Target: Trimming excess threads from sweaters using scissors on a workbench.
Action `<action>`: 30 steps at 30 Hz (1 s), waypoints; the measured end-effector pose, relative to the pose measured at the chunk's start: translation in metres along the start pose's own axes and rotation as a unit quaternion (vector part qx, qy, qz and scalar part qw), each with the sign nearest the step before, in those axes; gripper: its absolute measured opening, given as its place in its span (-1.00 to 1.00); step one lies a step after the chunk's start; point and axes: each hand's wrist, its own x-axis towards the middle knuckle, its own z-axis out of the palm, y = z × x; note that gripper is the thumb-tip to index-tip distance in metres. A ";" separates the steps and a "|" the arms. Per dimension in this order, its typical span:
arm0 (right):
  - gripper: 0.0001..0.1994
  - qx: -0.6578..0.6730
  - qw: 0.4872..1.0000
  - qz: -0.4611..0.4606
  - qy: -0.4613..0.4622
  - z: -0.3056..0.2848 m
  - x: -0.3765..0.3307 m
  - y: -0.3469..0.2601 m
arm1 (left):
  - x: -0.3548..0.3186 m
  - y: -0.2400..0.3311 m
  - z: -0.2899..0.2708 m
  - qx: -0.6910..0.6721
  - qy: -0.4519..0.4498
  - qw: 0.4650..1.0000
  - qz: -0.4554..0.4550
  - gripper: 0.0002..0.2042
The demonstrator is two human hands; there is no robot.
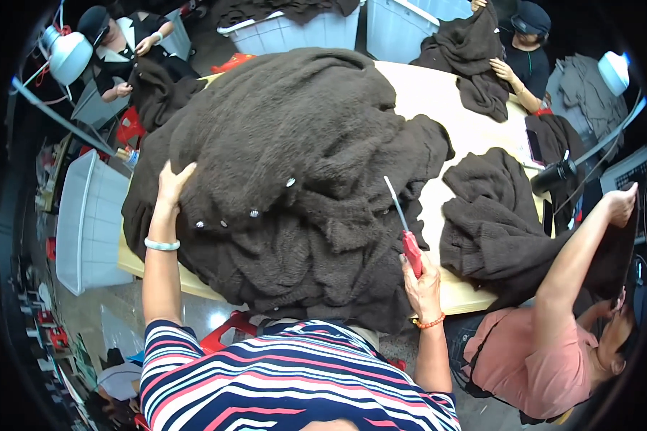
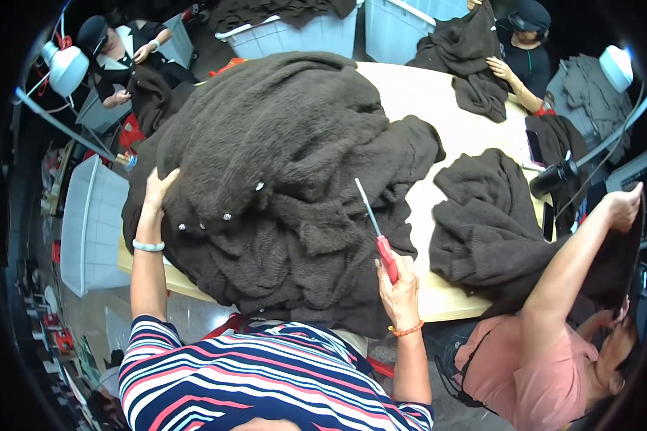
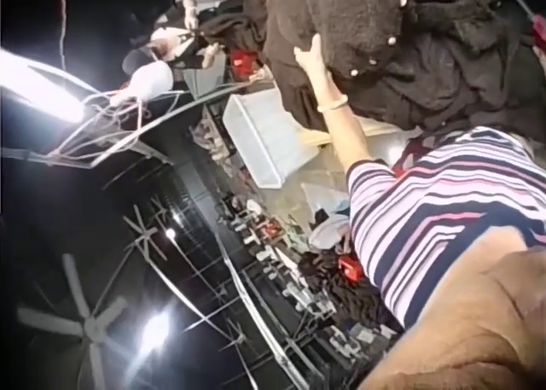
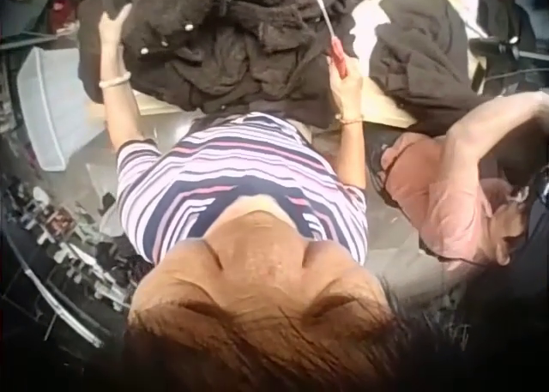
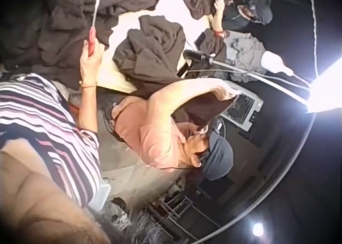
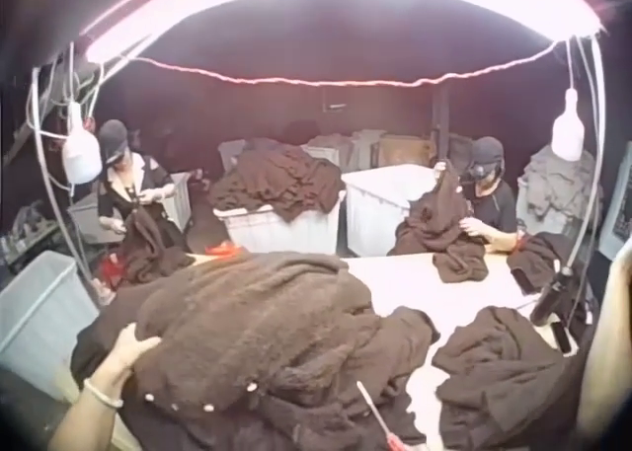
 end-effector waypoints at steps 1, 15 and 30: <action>-0.72 0.042 0.999 0.015 -0.007 0.001 -0.003 0.000 | -0.024 0.041 0.013 0.120 0.083 0.986 0.085 -0.37; -0.79 -0.076 0.990 -0.122 -0.005 0.003 -0.023 -0.071 | -0.059 0.136 0.170 0.011 -0.185 0.930 0.316 -0.80; -0.80 -0.239 0.949 -0.147 -0.146 0.016 -0.019 -0.144 | -0.031 0.084 0.167 -0.314 -0.294 0.900 0.066 -0.82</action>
